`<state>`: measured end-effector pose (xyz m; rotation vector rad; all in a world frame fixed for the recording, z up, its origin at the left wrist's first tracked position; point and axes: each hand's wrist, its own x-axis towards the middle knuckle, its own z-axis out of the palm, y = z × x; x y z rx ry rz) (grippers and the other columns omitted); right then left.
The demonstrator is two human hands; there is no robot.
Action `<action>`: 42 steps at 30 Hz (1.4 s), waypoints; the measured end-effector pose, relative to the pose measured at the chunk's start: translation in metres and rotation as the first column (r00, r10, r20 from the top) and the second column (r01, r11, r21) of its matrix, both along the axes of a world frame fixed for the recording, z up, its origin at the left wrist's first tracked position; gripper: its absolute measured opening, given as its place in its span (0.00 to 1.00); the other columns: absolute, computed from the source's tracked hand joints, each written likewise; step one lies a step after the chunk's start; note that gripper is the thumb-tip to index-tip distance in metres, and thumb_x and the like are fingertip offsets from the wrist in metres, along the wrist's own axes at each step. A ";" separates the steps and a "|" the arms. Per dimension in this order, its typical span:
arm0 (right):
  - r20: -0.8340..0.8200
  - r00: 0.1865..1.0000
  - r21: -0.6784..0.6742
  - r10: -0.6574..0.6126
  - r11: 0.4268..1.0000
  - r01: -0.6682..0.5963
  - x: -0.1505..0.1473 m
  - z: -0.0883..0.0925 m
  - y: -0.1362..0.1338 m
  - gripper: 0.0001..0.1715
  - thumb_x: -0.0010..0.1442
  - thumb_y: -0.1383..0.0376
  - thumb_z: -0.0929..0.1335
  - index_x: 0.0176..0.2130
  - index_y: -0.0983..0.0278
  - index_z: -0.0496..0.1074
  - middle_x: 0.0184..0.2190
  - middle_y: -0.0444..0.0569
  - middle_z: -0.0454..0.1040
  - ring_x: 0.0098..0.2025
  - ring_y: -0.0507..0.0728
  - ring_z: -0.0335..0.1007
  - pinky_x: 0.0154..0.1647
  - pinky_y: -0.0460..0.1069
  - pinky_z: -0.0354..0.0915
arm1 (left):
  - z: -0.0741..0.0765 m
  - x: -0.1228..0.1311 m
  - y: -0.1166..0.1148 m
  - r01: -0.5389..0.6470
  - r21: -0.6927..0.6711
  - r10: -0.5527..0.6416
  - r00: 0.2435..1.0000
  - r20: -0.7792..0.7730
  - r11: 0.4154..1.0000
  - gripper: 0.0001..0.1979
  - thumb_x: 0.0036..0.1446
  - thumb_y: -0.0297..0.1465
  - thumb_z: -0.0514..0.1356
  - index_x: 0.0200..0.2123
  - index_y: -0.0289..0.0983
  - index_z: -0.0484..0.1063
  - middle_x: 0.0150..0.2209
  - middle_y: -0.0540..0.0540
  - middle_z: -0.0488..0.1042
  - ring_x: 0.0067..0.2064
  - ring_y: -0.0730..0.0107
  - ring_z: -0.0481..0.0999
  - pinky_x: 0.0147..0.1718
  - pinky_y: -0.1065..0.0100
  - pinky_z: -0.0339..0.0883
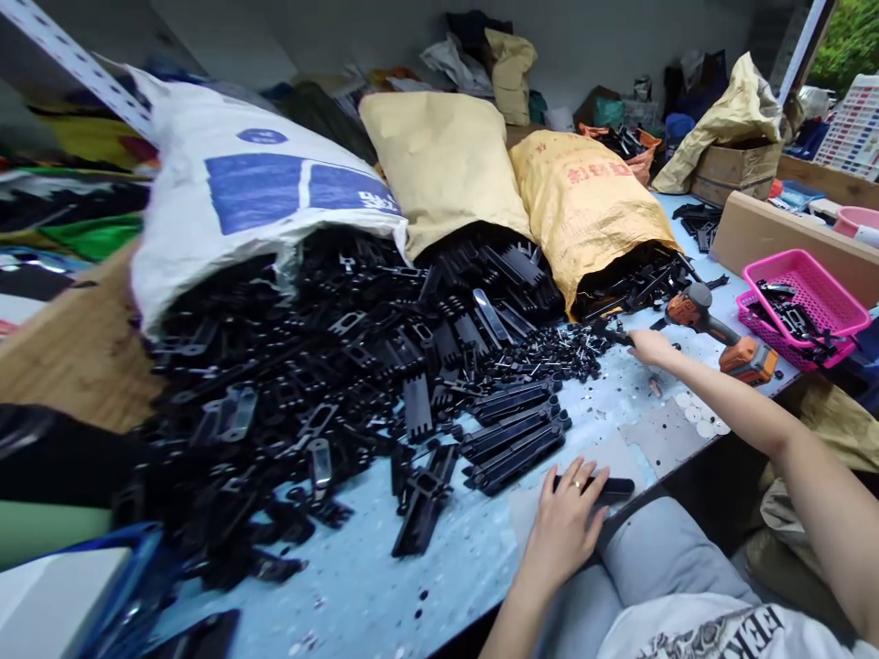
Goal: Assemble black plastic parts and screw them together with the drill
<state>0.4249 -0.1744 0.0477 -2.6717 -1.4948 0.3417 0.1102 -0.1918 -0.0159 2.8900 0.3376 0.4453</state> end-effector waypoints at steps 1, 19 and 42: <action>-0.020 1.000 0.009 0.017 1.000 -0.017 0.000 0.001 -0.015 0.18 0.61 0.61 0.64 0.49 0.66 0.68 0.43 0.59 0.74 0.45 0.62 0.71 0.43 0.51 0.64 | 0.003 0.005 0.002 0.023 -0.012 -0.024 0.998 -0.054 1.000 0.20 0.56 0.27 0.54 0.53 0.43 0.66 0.48 0.43 0.73 0.52 0.59 0.69 0.54 0.49 0.58; -0.487 0.713 0.128 0.505 0.849 -0.513 -0.079 -0.037 -0.167 0.23 0.59 0.52 0.66 0.48 0.64 0.65 0.33 0.49 0.72 0.32 0.53 0.67 0.31 0.45 0.58 | 0.010 0.022 0.019 -0.078 -0.196 0.133 0.949 0.285 0.977 0.25 0.58 0.36 0.51 0.60 0.43 0.57 0.48 0.42 0.74 0.43 0.60 0.76 0.39 0.60 0.73; -0.714 0.583 0.221 0.388 0.915 -0.338 -0.185 -0.084 -0.208 0.22 0.62 0.52 0.62 0.46 0.66 0.70 0.45 0.53 0.72 0.47 0.57 0.69 0.51 0.50 0.62 | 0.018 0.021 -0.022 -0.196 -0.318 0.244 0.963 0.118 0.928 0.16 0.60 0.38 0.50 0.45 0.37 0.71 0.40 0.40 0.74 0.43 0.60 0.72 0.46 0.59 0.66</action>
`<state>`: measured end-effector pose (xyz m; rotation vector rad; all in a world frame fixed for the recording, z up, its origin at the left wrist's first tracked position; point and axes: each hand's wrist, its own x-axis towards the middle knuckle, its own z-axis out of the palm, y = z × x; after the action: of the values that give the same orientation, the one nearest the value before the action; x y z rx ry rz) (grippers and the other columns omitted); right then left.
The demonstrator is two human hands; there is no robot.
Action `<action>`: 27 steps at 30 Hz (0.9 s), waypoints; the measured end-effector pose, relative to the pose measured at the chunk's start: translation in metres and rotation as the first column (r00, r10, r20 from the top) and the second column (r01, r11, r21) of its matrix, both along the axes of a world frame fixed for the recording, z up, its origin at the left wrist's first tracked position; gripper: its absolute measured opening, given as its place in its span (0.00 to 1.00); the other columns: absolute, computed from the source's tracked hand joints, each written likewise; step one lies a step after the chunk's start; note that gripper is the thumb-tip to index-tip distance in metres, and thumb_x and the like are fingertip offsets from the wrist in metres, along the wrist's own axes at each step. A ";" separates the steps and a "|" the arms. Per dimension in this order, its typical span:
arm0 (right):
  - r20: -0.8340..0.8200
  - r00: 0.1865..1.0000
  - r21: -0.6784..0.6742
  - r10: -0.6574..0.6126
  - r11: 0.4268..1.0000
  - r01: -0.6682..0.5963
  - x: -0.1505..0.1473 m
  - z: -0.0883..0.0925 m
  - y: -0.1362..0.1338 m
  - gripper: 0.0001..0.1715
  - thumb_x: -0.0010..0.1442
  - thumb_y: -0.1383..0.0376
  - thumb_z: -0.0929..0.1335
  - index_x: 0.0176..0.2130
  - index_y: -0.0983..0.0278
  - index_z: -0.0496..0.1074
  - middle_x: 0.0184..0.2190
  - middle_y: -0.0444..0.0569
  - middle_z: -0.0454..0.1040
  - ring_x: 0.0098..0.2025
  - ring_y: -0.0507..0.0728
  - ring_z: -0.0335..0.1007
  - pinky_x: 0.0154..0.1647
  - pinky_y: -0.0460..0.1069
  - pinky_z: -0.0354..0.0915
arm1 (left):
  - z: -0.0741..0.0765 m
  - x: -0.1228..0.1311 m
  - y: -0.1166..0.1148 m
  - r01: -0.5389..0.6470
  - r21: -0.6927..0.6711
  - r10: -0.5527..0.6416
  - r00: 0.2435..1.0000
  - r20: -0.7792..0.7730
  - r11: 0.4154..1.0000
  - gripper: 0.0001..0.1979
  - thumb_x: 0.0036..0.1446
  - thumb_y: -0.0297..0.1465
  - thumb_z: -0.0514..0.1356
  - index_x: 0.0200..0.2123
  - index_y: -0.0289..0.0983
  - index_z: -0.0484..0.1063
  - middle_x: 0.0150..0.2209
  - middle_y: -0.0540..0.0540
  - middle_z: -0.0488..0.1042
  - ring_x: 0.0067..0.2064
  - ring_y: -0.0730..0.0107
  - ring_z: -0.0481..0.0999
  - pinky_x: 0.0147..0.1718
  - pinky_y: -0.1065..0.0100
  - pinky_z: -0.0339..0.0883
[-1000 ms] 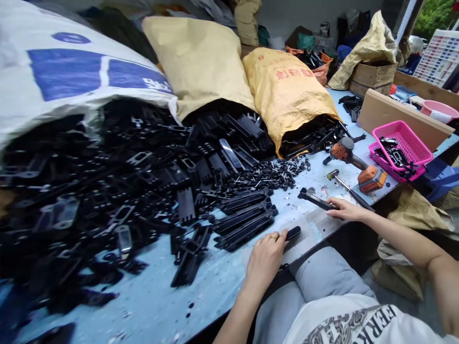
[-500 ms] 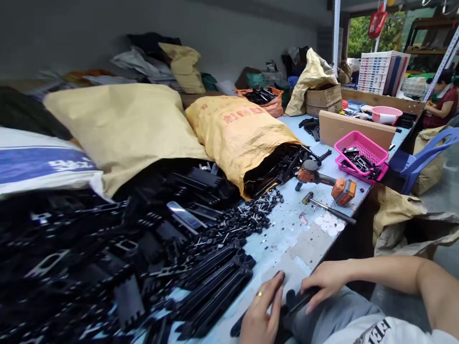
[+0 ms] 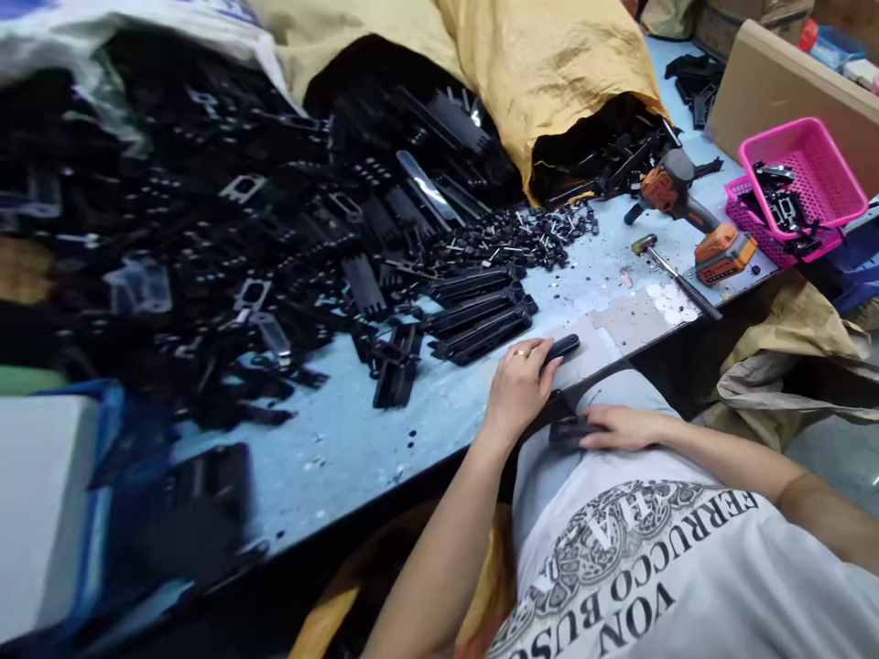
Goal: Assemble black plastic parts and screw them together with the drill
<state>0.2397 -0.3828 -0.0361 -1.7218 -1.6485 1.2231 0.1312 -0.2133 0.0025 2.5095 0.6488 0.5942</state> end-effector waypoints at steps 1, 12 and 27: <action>0.015 0.994 0.032 -0.110 0.994 0.109 0.008 0.001 -0.006 0.22 0.63 0.53 0.61 0.47 0.66 0.69 0.48 0.54 0.71 0.49 0.57 0.67 0.54 0.51 0.61 | 0.001 -0.006 -0.004 -0.015 -0.012 0.015 1.000 -0.001 1.000 0.16 0.61 0.38 0.50 0.44 0.37 0.71 0.38 0.41 0.74 0.42 0.62 0.73 0.45 0.60 0.67; 0.033 0.656 0.111 -0.754 0.655 0.747 0.059 0.018 -0.079 0.22 0.63 0.49 0.57 0.40 0.64 0.64 0.29 0.47 0.72 0.31 0.55 0.69 0.35 0.49 0.64 | -0.028 -0.008 -0.104 0.449 -0.212 -0.479 0.870 -0.118 0.868 0.19 0.59 0.32 0.51 0.54 0.38 0.65 0.54 0.41 0.69 0.55 0.62 0.69 0.53 0.59 0.66; -0.324 0.728 0.555 -0.604 0.502 0.663 0.149 0.138 0.115 0.20 0.59 0.48 0.63 0.34 0.63 0.64 0.23 0.40 0.63 0.22 0.48 0.59 0.25 0.44 0.56 | -0.031 0.001 0.054 0.111 0.105 -0.091 0.979 -0.182 0.988 0.18 0.58 0.42 0.52 0.46 0.39 0.70 0.43 0.43 0.76 0.46 0.61 0.75 0.45 0.60 0.70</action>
<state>0.3888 -0.2680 0.1016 -1.5392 -0.9972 0.2902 0.1318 -0.1597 -0.0283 2.7066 0.5598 0.3841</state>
